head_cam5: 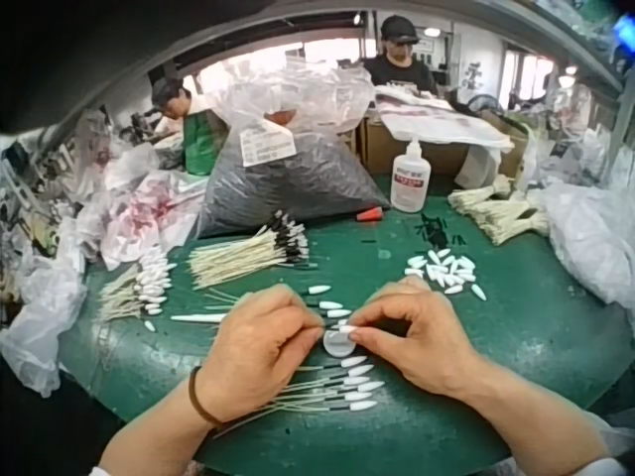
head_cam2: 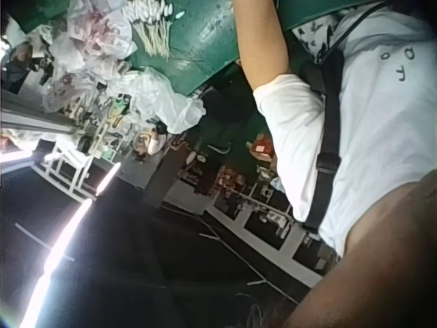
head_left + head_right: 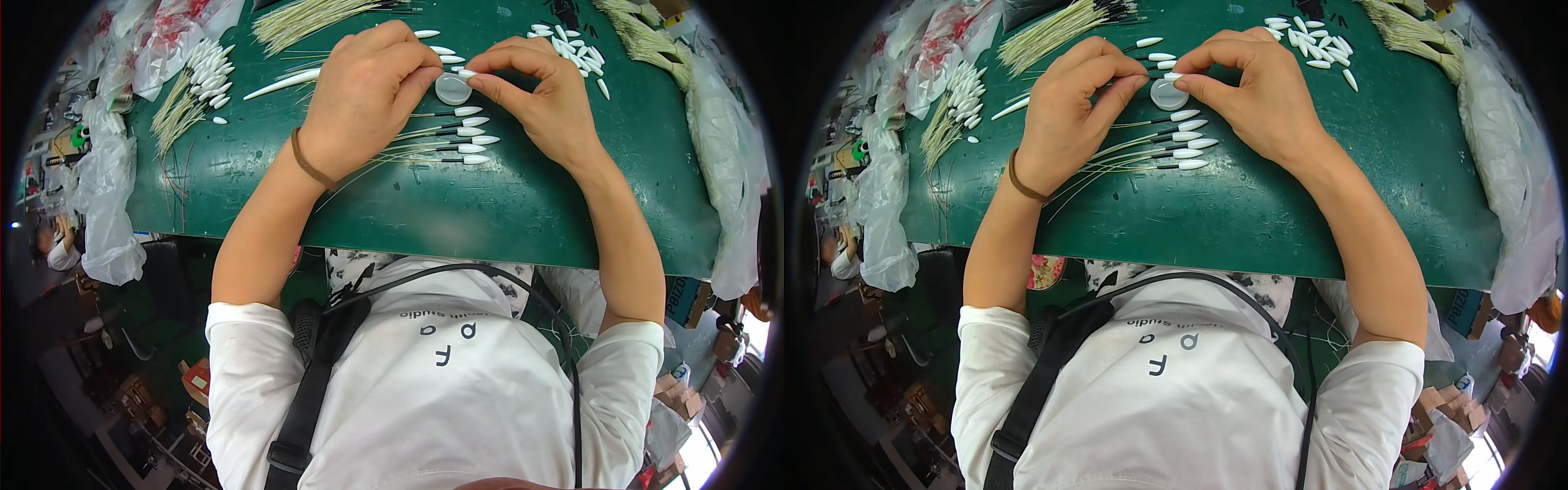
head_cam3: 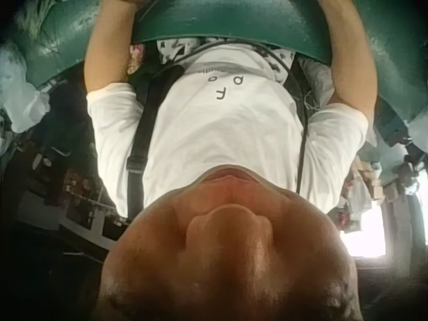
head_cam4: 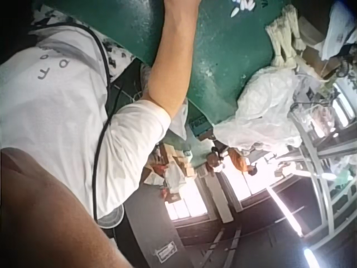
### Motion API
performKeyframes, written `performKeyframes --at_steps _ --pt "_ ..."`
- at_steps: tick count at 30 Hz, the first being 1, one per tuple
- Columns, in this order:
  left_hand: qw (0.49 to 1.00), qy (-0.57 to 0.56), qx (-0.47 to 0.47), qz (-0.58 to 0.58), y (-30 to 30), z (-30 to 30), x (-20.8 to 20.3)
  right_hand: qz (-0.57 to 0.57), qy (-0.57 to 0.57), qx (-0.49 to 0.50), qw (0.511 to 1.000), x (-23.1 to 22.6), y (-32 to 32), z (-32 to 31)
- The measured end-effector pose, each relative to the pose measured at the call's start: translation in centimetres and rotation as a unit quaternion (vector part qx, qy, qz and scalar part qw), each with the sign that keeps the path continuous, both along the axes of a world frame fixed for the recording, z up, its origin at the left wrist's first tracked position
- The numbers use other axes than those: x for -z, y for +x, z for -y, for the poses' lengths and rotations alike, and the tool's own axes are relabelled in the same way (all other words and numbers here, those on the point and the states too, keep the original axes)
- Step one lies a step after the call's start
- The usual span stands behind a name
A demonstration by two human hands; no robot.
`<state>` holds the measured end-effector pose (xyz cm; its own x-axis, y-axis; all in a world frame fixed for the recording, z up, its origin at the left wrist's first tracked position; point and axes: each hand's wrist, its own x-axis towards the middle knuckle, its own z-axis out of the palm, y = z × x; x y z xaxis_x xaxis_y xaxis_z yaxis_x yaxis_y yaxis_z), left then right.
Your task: Dipping small electronic components with wires into a substance and arranging them on a workbench.
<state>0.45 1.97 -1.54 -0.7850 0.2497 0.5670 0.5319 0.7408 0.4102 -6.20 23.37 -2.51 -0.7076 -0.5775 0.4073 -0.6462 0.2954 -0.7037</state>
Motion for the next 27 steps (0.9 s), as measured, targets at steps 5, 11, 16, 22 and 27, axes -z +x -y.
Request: performKeyframes --at_steps 5,11,16,22,27 --pt "0.997 -0.032 -0.058 -0.036 -1.6 1.8 0.4 -0.061 -0.023 0.057 0.996 -1.1 -1.1 -1.0" --pt "0.993 -0.078 -0.073 -0.04 -3.4 2.6 1.6 0.068 -0.05 0.115 0.99 -1.0 -3.5 -3.7" --pt "0.994 -0.076 -0.074 -0.033 -3.3 2.8 1.1 -0.108 0.048 0.108 0.987 0.1 -7.6 -6.9" --pt "0.991 -0.04 -0.122 0.034 -4.0 7.3 -0.5 -0.24 0.196 0.084 0.947 0.0 -5.5 -4.3" --pt "0.983 -0.115 -0.141 0.005 -5.7 6.5 -1.1 -0.213 0.231 0.078 0.946 0.1 -4.9 -4.1"
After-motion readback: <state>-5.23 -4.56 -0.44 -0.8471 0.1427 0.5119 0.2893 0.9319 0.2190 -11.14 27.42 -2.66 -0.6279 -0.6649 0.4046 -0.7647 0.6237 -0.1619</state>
